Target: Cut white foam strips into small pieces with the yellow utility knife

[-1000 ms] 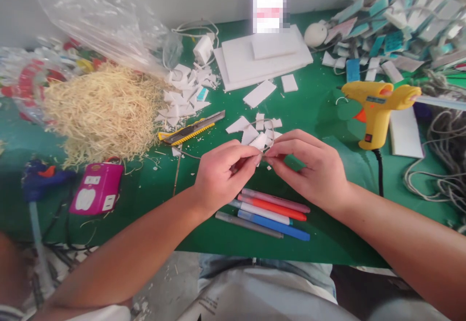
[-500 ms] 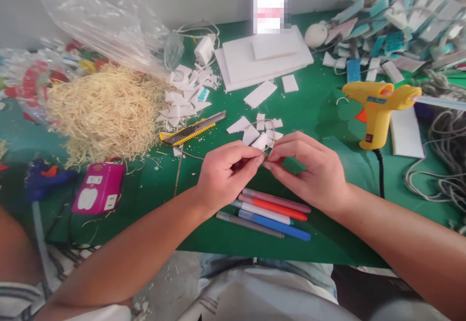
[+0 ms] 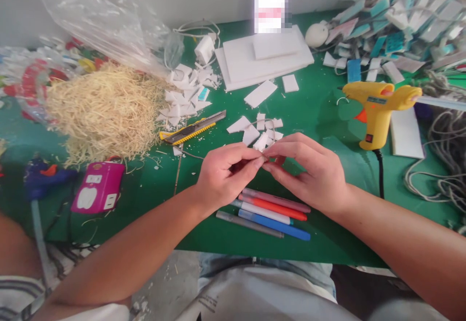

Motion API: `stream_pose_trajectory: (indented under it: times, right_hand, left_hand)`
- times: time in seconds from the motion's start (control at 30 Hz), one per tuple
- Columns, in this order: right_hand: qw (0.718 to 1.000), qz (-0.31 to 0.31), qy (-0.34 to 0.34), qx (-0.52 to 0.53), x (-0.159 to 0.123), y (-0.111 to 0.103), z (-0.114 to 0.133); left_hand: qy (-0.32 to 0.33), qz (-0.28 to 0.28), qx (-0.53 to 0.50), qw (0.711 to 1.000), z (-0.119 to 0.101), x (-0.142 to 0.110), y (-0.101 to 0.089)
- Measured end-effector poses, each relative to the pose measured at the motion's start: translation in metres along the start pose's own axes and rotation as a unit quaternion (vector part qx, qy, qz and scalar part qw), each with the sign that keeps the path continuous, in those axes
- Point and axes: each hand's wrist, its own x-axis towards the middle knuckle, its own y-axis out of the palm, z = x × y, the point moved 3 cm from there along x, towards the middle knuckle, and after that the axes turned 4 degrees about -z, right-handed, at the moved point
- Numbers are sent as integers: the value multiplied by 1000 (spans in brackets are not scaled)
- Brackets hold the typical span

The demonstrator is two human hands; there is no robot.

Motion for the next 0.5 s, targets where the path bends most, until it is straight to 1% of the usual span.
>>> stream_pose_trajectory:
  times: [0.17,0.23,0.3,0.4,0.5]
  right_hand:
    - [1000,-5,-3,6,0,0,-1]
    - [1000,-14,-7,-7,0,-1,-2]
    - [999,-19,-27,-37,0,-4,-2]
    - [996,-14,-68,-62,-1,-7,1]
    - [997,-14,-66,-47,1,-8,2]
  left_hand:
    - [15,12,-59,998,0,-2,-1]
    - [14,14,-82,996,1,-2,-1]
    - [-10,16,-92,996,1,-1,-1]
    - [-65,26,-120,990,3,0,0]
    - [-98,35,-147,984,4,-2,1]
